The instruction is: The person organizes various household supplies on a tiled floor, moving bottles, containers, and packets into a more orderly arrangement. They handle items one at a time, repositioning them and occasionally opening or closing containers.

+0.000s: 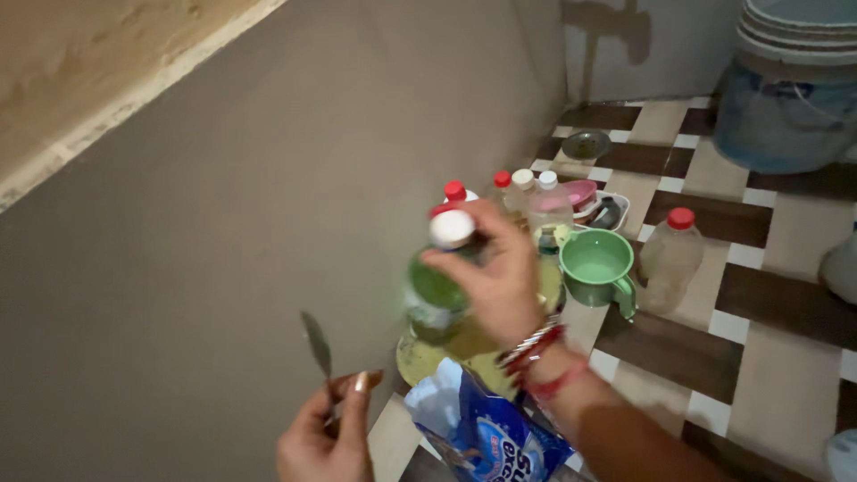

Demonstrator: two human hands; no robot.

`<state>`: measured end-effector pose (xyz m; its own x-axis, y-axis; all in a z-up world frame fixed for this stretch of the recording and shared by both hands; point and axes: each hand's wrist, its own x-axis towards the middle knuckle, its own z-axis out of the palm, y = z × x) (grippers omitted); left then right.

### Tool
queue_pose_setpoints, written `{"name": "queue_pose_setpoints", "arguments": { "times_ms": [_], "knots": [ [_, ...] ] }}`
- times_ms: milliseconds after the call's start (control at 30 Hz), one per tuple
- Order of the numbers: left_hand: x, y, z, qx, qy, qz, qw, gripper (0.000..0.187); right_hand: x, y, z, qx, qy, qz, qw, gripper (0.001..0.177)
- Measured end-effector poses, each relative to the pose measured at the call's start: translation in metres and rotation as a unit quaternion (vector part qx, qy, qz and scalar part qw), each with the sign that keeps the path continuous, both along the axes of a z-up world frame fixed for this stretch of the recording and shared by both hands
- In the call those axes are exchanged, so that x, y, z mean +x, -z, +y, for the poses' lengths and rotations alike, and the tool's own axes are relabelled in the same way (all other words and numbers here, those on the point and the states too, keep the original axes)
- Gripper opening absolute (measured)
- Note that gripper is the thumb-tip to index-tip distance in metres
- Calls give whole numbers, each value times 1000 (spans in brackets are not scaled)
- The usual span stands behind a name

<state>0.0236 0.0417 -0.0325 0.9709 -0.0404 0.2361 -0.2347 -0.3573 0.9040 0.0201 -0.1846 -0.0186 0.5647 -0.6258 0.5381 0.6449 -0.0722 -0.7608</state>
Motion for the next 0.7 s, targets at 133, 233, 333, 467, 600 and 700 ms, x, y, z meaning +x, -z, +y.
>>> {"name": "queue_pose_setpoints", "arguments": {
  "times_ms": [133,233,333,467,600,700],
  "knots": [
    [35,55,43,21,-41,25,999,21,29,12,61,-83,-40,13,996,41],
    [73,97,89,74,5,16,997,24,43,32,103,-156,-50,51,985,45],
    [123,136,125,65,137,-68,986,31,53,58,132,-206,6,92,974,50],
    [161,182,164,77,213,-62,972,35,62,96,158,-204,-42,148,967,39],
    [178,213,172,114,157,-13,981,42,68,121,172,-252,-16,160,954,37],
    [180,209,168,151,211,-101,960,44,70,128,171,-263,-40,192,945,34]
  ]
}}
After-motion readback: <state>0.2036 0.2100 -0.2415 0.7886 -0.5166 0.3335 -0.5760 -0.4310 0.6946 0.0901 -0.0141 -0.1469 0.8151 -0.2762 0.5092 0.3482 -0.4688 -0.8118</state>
